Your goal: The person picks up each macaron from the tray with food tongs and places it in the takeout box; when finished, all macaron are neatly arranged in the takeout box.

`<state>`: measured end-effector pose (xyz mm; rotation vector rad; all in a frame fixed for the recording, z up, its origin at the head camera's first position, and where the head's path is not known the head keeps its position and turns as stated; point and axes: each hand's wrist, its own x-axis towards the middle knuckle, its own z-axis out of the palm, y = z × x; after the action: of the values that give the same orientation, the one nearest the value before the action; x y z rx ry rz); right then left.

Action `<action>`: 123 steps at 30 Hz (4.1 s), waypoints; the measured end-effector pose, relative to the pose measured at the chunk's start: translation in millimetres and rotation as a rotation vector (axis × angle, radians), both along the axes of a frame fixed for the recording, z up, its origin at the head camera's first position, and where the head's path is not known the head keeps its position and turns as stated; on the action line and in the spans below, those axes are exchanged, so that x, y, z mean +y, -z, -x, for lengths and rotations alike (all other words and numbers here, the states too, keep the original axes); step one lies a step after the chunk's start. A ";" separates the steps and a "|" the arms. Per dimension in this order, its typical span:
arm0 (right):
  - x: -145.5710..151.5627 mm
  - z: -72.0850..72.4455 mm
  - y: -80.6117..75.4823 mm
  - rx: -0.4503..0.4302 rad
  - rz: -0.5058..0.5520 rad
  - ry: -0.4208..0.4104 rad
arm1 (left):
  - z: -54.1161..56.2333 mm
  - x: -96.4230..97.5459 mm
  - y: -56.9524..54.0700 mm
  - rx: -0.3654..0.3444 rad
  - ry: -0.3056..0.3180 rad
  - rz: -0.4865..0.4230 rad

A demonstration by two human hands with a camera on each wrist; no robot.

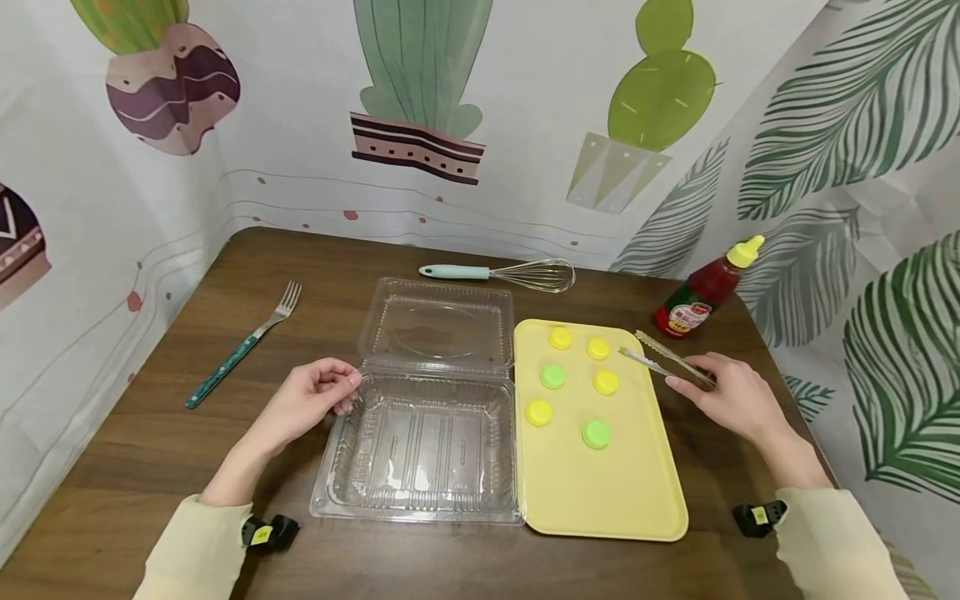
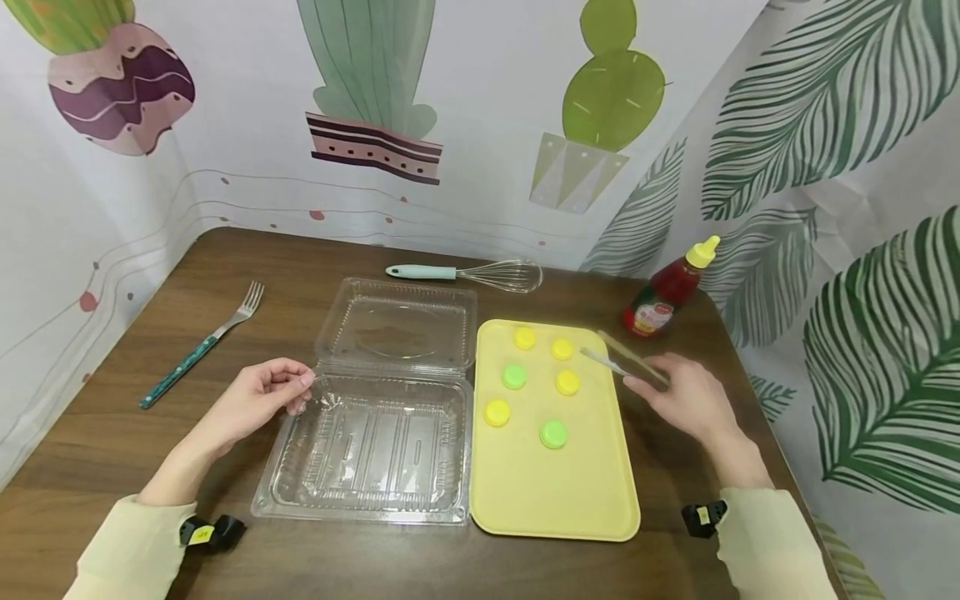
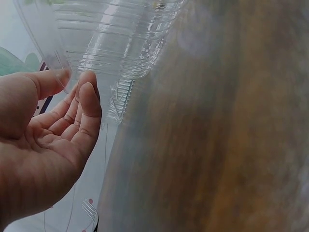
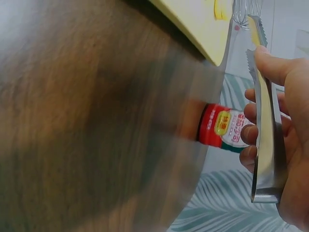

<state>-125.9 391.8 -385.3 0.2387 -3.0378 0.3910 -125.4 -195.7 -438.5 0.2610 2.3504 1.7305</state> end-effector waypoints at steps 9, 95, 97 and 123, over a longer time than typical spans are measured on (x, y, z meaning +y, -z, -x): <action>-11.9 11.9 1.5 -0.058 -0.009 -0.012 | 0.3 -0.1 0.3 0.006 0.002 -0.003; -61.6 18.9 -16.2 0.043 -0.061 -0.153 | 0.3 2.4 0.1 0.012 0.000 -0.008; -66.7 18.8 -18.3 0.059 -0.065 -0.165 | 0.2 2.4 0.2 0.012 0.000 -0.008; -132.9 7.7 -40.5 0.153 -0.051 -0.394 | 0.7 1.9 0.9 0.017 0.004 -0.019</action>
<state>-133.6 258.9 -344.8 0.8347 -2.8422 0.3000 -126.1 -193.9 -439.4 0.2853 2.3447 1.7562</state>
